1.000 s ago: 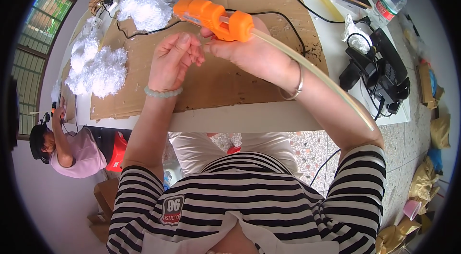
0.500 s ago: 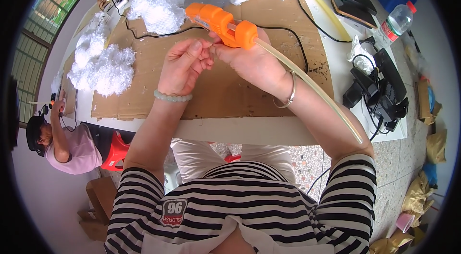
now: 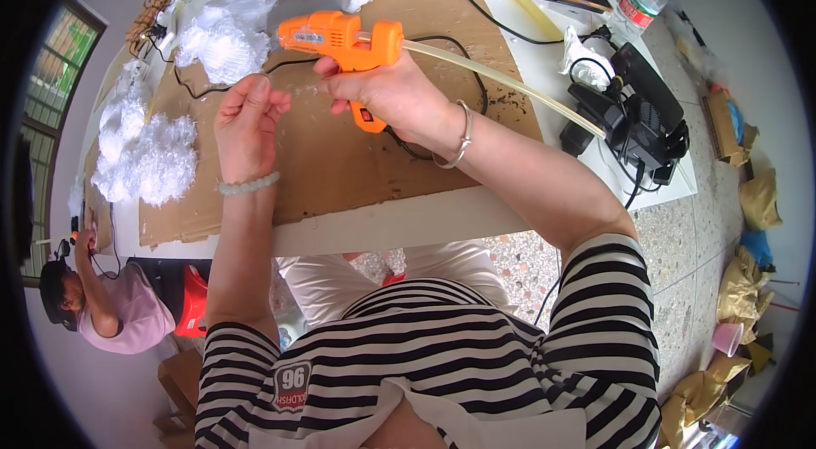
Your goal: Apply hot glue to a cardboard shape and attach white cotton material to it.
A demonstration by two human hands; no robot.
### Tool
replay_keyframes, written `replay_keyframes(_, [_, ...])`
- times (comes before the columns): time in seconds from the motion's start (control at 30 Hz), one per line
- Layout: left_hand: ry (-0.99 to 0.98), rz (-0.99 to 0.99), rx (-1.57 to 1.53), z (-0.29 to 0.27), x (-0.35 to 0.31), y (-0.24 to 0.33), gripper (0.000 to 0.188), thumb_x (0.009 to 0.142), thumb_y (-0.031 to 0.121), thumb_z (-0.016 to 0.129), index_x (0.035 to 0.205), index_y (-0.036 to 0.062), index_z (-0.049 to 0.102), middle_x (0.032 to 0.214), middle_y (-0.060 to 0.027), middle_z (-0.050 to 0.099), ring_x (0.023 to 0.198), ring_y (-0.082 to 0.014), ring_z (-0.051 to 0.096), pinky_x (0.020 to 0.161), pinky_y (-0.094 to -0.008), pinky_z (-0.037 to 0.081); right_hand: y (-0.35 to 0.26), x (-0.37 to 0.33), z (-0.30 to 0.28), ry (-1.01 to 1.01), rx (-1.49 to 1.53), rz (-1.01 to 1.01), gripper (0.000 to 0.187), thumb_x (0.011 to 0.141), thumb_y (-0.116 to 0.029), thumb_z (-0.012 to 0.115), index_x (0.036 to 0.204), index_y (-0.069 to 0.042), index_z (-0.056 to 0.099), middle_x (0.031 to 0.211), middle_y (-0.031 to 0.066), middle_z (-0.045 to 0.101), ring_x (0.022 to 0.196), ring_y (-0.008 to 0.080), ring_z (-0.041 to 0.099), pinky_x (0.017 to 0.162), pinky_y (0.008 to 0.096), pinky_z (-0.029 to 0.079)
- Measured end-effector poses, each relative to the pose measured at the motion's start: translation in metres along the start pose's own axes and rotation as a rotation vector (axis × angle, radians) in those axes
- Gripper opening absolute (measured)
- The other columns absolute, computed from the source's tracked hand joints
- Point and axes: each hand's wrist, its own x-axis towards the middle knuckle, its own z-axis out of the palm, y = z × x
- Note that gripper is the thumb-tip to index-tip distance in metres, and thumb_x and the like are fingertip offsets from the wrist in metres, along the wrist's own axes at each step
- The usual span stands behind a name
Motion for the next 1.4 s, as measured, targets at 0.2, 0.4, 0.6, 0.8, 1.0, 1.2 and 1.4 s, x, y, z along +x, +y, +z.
replay_keyframes(0.2, [-0.202,0.161,0.567,0.016,-0.012,0.004,0.022,0.081,-0.001,0.061,0.103,0.0043,0.063,0.074,0.0009,0.058,0.062,-0.0078,0.052,0.064,-0.0213,0.046,0.001,0.0,-0.001,-0.075,-0.068,-0.039,0.02,0.079,0.001,0.06,0.099,-0.001,0.059,0.093,0.0065,0.062,0.076,0.0127,0.058,0.067,0.0262,0.05])
replay_keyframes(0.4, [-0.162,0.235,0.555,0.011,-0.01,0.01,0.023,0.078,-0.008,0.061,0.099,0.0005,0.063,0.077,-0.0006,0.059,0.067,-0.0079,0.055,0.065,-0.0212,0.048,0.002,-0.001,-0.004,-0.065,-0.157,-0.041,0.02,0.081,0.0,0.059,0.102,0.0,0.059,0.095,0.0077,0.062,0.081,0.013,0.059,0.07,0.0264,0.05])
replay_keyframes(0.6, [-0.16,0.075,0.156,0.004,-0.009,0.01,0.014,0.081,-0.003,0.061,0.094,-0.0043,0.063,0.079,-0.0065,0.063,0.068,-0.0144,0.062,0.065,-0.0255,0.052,0.002,-0.003,0.0,-0.085,-0.206,-0.071,0.021,0.081,0.002,0.059,0.102,0.001,0.058,0.097,0.0077,0.062,0.082,0.013,0.059,0.071,0.026,0.05])
replay_keyframes(0.8, [-0.225,-0.168,-0.133,0.002,-0.005,0.008,0.018,0.09,0.01,0.053,0.098,-0.0048,0.059,0.082,-0.013,0.064,0.07,-0.0205,0.064,0.068,-0.0307,0.055,0.004,-0.005,0.003,-0.069,-0.258,-0.097,0.02,0.082,0.002,0.058,0.102,0.001,0.057,0.095,0.0071,0.061,0.081,0.0126,0.059,0.072,0.0247,0.049])
replay_keyframes(1.0, [-0.199,-0.174,-0.031,0.015,-0.008,0.01,0.019,0.091,0.01,0.051,0.099,-0.0047,0.059,0.084,-0.0141,0.065,0.074,-0.0223,0.065,0.07,-0.0319,0.055,0.011,-0.001,0.001,-0.046,-0.315,-0.151,0.019,0.083,0.0,0.058,0.102,0.001,0.057,0.092,0.0047,0.059,0.082,0.0115,0.057,0.072,0.0238,0.048])
replay_keyframes(1.2, [-0.245,-0.123,0.121,0.017,-0.012,0.009,0.017,0.09,0.008,0.053,0.099,-0.0016,0.062,0.081,-0.0099,0.064,0.071,-0.0169,0.064,0.066,-0.0277,0.054,0.011,-0.001,0.004,-0.049,-0.333,-0.143,0.02,0.083,-0.001,0.058,0.103,0.001,0.056,0.092,0.0039,0.06,0.084,0.0112,0.057,0.073,0.0238,0.047])
replay_keyframes(1.4, [-0.298,-0.05,0.146,0.024,-0.014,0.003,0.016,0.089,0.005,0.053,0.099,0.0005,0.064,0.081,-0.0068,0.065,0.065,-0.0107,0.06,0.06,-0.0229,0.051,0.012,-0.004,0.006,-0.049,-0.076,-0.049,0.021,0.082,0.0,0.059,0.103,0.001,0.055,0.091,0.0036,0.061,0.08,0.0116,0.057,0.071,0.024,0.047])
